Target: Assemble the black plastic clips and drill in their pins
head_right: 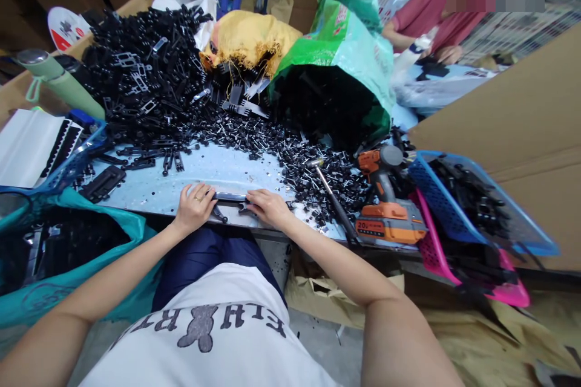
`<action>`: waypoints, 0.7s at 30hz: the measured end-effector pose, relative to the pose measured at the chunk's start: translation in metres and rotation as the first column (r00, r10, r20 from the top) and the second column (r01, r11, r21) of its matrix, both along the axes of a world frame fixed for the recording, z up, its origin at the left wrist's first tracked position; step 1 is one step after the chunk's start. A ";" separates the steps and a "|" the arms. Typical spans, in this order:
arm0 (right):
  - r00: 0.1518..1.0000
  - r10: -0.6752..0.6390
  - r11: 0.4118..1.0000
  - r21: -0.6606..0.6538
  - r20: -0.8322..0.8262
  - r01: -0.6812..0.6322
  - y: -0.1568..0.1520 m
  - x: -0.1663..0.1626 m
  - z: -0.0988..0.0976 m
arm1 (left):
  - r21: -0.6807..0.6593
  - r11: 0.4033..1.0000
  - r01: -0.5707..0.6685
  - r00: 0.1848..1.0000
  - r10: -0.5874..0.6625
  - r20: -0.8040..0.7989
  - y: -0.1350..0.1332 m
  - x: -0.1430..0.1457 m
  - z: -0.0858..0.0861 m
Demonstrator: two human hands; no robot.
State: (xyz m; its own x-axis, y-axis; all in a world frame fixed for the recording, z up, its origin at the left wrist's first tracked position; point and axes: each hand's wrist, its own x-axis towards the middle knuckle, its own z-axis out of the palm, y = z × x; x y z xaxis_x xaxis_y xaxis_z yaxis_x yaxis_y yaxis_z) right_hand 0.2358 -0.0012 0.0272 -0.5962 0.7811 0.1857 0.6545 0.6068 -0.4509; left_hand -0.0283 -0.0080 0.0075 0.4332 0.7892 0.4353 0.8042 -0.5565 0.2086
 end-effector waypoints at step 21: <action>0.700 0.374 0.896 0.042 -0.609 -0.442 -0.055 -0.018 0.058 | -0.176 0.792 0.585 0.647 -0.325 0.690 -0.066 0.057 0.110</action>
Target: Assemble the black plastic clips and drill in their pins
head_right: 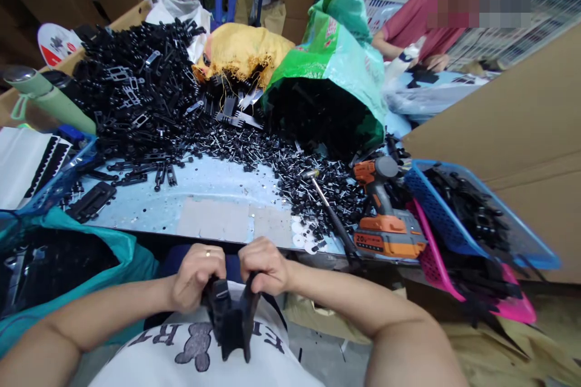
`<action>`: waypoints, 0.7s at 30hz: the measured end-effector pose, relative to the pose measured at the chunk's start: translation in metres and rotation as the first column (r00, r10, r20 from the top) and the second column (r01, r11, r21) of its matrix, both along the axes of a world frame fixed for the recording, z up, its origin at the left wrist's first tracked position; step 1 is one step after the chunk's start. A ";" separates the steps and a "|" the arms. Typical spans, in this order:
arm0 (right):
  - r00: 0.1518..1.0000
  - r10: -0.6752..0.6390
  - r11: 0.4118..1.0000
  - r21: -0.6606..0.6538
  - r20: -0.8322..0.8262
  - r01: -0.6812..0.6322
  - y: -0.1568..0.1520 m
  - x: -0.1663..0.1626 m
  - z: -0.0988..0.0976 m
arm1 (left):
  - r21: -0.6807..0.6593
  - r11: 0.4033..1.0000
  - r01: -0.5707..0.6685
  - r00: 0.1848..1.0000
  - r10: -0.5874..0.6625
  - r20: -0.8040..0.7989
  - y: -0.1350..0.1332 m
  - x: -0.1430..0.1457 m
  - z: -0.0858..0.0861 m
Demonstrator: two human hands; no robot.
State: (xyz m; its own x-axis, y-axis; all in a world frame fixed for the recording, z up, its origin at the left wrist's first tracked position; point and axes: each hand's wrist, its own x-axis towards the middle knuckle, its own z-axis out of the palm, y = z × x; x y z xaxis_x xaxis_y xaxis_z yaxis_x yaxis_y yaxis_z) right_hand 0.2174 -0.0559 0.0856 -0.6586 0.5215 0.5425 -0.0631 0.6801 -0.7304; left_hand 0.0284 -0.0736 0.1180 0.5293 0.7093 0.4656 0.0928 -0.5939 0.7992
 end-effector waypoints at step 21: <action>0.008 -0.779 0.508 0.623 0.627 0.594 0.338 -0.003 -0.010 | 0.514 0.639 -0.572 0.337 0.755 -0.563 0.244 -0.021 -0.075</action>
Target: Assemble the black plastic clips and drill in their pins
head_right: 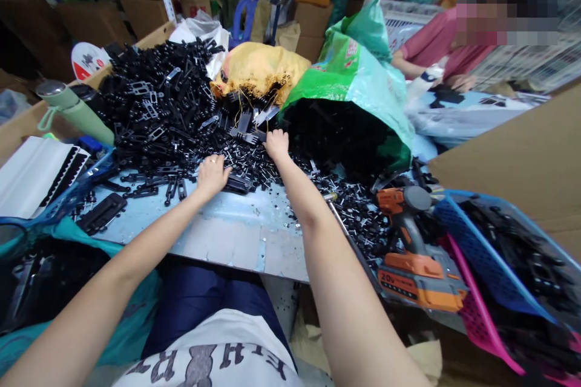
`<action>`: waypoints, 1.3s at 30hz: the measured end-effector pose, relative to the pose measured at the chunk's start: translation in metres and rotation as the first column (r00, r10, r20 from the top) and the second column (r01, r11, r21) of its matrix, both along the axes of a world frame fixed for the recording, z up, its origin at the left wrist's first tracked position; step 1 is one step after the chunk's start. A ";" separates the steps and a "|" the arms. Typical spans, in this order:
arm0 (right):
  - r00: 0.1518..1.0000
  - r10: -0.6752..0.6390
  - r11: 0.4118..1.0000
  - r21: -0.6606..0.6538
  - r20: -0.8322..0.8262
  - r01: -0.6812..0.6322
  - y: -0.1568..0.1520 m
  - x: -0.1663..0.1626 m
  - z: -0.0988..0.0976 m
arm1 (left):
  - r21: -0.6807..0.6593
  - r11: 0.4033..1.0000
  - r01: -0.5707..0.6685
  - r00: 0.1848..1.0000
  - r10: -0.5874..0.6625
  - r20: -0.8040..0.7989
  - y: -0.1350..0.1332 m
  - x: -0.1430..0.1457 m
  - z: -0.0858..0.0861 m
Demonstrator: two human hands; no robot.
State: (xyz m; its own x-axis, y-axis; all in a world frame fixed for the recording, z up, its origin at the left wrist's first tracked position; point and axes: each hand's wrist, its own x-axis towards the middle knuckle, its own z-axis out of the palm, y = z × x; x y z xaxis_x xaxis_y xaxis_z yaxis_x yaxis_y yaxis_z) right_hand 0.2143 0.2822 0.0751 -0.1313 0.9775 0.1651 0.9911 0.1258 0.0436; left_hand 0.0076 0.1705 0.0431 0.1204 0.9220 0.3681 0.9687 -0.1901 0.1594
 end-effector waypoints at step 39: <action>0.943 0.163 0.963 -0.162 -0.289 -0.216 -0.278 0.000 -0.042 | -0.168 0.913 0.371 0.917 -0.389 -0.089 -0.179 -0.007 -0.032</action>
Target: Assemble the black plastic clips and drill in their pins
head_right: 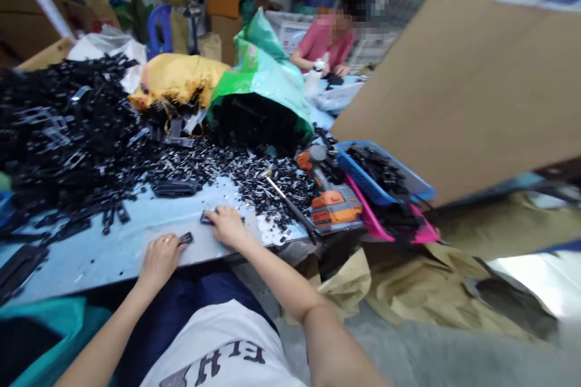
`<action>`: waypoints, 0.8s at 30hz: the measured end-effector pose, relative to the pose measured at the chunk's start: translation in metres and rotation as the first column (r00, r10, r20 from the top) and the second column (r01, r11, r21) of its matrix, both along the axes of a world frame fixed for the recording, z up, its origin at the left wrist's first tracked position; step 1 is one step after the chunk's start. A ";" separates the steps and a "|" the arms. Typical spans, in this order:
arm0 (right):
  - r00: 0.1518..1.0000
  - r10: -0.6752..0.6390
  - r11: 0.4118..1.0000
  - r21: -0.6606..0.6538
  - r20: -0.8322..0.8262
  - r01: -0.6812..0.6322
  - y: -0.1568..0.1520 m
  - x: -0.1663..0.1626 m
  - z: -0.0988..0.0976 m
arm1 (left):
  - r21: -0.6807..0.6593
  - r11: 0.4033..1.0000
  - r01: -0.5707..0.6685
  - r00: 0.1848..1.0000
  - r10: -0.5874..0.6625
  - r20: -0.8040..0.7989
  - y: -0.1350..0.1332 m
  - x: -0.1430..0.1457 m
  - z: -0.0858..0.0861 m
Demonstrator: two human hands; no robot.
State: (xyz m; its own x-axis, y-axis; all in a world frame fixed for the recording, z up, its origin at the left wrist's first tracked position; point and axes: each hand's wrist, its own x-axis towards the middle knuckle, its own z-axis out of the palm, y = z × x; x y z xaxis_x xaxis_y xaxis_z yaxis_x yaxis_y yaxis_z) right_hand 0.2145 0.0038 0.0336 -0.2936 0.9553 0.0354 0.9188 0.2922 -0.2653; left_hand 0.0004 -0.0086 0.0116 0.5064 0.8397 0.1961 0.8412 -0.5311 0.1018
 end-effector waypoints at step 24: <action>0.997 -0.066 0.807 0.589 0.040 0.030 -0.030 -0.008 -0.043 | 0.448 0.894 -0.026 0.979 -0.069 0.193 0.002 0.001 -0.027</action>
